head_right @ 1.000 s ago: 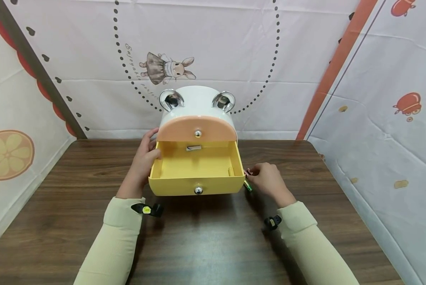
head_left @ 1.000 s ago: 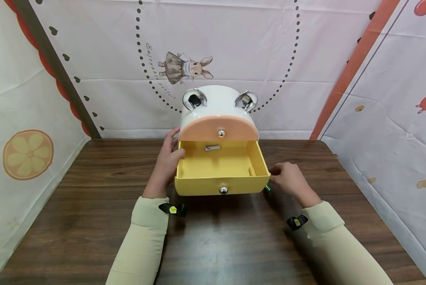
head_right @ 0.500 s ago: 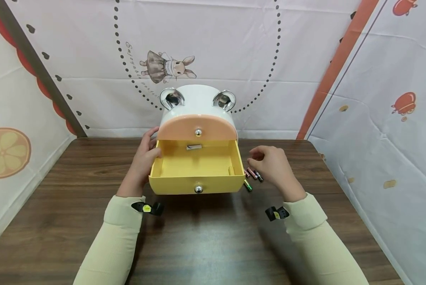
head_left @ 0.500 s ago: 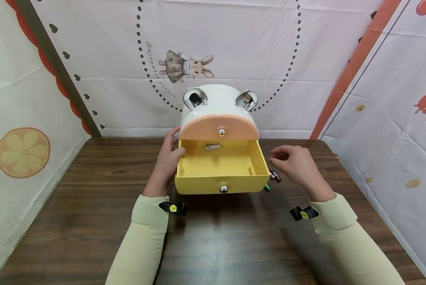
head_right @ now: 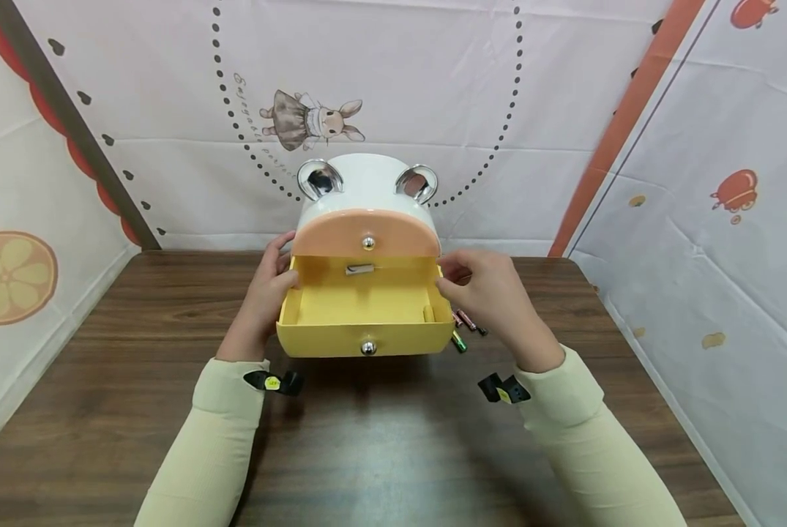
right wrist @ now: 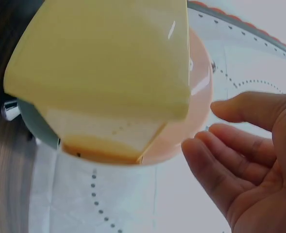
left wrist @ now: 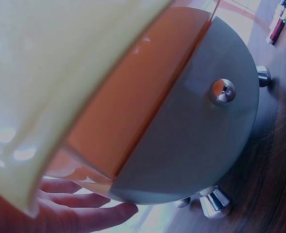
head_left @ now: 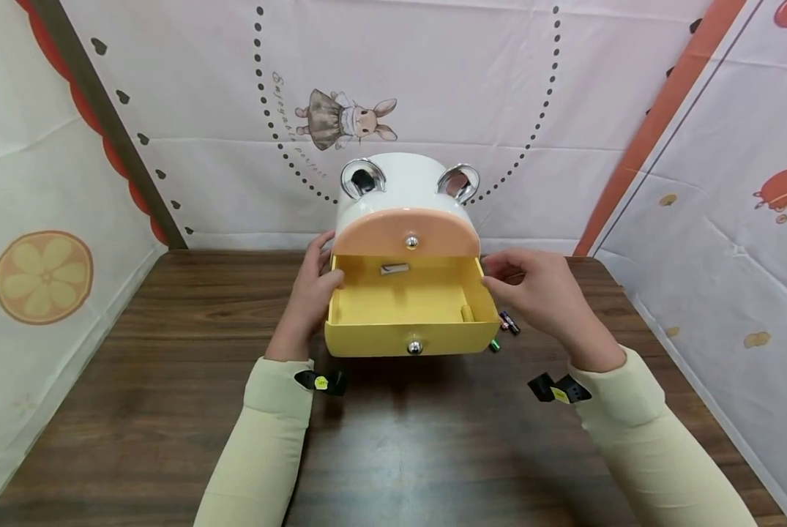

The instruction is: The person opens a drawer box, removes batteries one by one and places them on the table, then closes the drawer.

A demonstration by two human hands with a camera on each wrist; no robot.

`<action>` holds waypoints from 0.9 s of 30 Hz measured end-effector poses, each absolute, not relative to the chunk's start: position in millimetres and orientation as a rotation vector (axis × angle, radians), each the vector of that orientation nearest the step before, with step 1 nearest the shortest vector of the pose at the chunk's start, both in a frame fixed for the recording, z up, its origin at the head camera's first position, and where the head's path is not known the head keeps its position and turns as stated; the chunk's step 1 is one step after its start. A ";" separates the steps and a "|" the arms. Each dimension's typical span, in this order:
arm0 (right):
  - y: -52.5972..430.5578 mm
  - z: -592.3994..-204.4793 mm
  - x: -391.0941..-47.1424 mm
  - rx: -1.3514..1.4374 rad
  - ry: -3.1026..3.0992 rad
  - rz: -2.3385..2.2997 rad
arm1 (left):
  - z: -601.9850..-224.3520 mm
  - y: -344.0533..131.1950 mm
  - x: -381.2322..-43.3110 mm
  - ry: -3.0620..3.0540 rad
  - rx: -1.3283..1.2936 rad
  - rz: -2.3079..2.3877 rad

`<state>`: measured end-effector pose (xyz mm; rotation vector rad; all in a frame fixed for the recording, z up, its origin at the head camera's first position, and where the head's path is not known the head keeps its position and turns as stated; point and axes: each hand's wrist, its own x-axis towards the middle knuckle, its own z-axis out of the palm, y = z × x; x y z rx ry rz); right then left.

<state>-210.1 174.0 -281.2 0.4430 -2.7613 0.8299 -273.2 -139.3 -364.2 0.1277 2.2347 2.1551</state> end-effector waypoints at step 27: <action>133.1 -275.6 -222.7 0.757 -3.055 0.407 | -362.7 -138.9 -271.3 2.247 0.125 2.147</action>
